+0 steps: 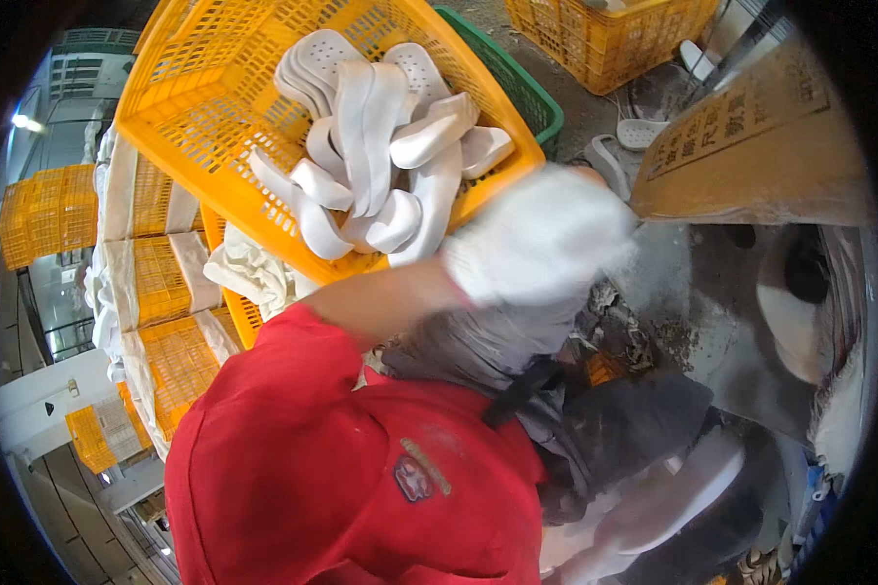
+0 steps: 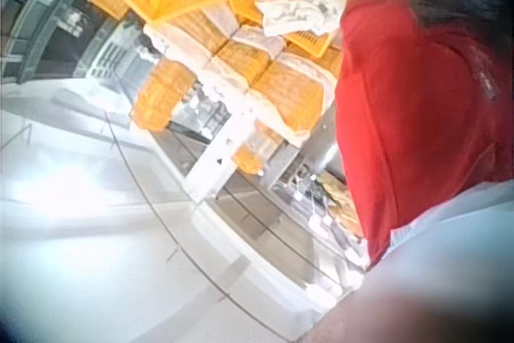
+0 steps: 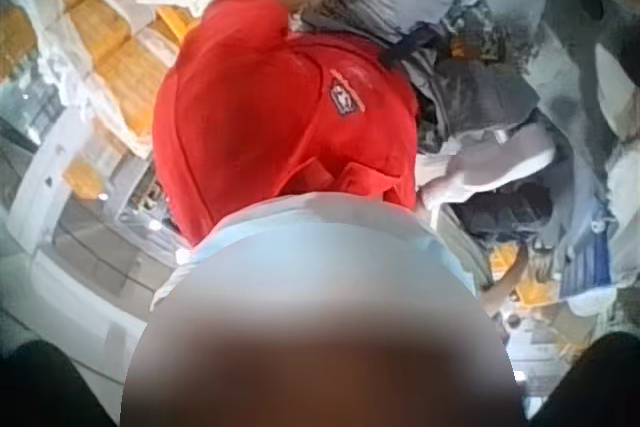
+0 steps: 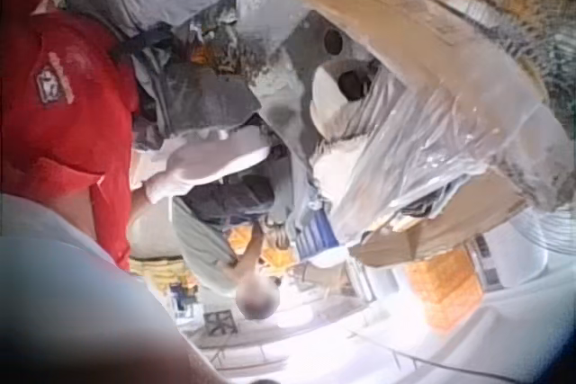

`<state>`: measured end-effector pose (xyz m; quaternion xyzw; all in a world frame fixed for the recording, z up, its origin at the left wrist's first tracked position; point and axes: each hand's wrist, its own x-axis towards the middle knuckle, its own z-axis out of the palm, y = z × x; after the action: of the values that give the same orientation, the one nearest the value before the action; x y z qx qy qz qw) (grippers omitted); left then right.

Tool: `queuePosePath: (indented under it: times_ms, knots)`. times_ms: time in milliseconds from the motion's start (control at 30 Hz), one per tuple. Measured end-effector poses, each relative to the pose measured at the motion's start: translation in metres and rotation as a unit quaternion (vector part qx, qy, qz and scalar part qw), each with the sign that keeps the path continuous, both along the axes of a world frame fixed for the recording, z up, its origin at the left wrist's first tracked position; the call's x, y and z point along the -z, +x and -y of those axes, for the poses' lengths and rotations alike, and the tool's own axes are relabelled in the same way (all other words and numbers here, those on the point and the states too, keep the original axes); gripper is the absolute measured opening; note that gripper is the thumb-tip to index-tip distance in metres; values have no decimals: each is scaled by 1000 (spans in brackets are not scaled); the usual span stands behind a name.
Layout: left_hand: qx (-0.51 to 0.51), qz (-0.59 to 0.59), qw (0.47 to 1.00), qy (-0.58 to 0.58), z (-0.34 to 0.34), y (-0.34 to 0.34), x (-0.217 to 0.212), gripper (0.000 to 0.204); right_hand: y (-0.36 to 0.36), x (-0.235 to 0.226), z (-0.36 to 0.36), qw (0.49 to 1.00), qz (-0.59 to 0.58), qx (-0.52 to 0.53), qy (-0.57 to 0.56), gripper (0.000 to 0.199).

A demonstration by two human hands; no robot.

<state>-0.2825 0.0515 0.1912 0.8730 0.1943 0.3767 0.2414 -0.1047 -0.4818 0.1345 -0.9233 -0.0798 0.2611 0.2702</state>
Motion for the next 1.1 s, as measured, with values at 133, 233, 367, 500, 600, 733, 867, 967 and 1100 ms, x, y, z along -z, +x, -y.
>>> queuePosePath:
  times_ms: [133,233,367,500,600,733,867,967,1100]
  knots:
    - [-251,-310,916,29,-102,-122,45,37,-17,19,70,983,-5,-125,-137,62]
    - [-188,-510,839,-6,-151,-179,63,25,-10,-11,18,983,67,-172,21,55]
    - [-365,-243,897,-53,-142,-227,5,30,-27,-79,-105,993,13,-32,113,46]
    - [-304,225,754,-537,-25,-204,-46,39,-78,-114,-220,961,22,-200,190,42]
    - [-176,236,708,-642,83,-138,-38,46,-123,-114,-296,855,-241,-243,390,98]
    - [36,156,598,-785,137,-96,-31,43,-136,-119,-337,857,-387,-44,336,71]
    - [14,-218,841,-496,68,-129,-32,48,-82,-122,-277,895,-150,-108,406,43]
    - [-312,-177,898,-255,-10,-142,1,77,-39,-107,-201,930,-171,-2,324,43]
    - [-199,-214,829,-477,-65,-135,76,74,-33,-81,-121,961,-106,-10,257,48]
